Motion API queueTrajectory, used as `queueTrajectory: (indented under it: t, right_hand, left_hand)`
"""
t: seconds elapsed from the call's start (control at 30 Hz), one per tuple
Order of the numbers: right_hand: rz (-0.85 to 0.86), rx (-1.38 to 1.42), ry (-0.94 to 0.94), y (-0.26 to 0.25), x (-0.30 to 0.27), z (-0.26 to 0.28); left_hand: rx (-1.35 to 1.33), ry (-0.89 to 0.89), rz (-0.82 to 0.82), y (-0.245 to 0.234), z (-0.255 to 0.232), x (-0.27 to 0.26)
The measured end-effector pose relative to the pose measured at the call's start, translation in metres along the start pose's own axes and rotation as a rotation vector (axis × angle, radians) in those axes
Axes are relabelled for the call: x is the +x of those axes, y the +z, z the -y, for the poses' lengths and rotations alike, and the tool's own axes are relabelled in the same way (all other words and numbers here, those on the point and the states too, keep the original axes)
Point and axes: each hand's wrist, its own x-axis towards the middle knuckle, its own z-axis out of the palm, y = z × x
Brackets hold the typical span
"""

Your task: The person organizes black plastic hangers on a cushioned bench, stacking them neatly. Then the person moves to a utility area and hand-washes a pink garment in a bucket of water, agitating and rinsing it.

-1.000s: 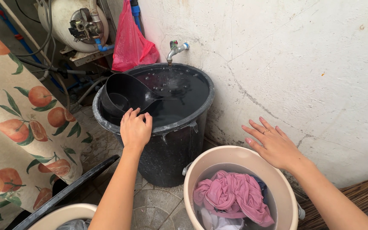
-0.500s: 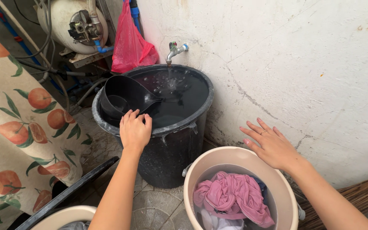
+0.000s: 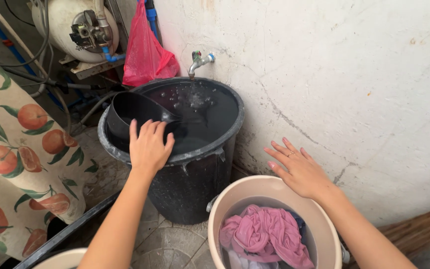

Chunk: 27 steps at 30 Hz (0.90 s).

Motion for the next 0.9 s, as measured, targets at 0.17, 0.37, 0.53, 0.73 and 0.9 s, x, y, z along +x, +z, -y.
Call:
queueTrajectory:
  t: [0.17, 0.37, 0.53, 0.73, 0.9]
  right_hand:
    - [-0.159, 0.100, -0.078, -0.007, 0.025, 0.009]
    - [-0.251, 0.117, -0.131, -0.018, 0.072, 0.015]
    - [-0.110, 0.018, -0.059, -0.015, 0.110, 0.008]
    - [-0.100, -0.046, -0.032, -0.021, 0.128, 0.001]
    - [-0.056, -0.101, 0.030, -0.015, 0.135, -0.004]
  left_hand:
    - [-0.080, 0.125, -0.050, 0.026, -0.001, 0.049]
    - [0.024, 0.116, 0.068, 0.062, -0.029, 0.131]
    - [0.131, -0.024, 0.350, 0.115, -0.049, 0.196]
    - [0.245, -0.122, 0.403, 0.155, -0.046, 0.231]
    - [0.363, -0.110, 0.362, 0.162, -0.032, 0.236]
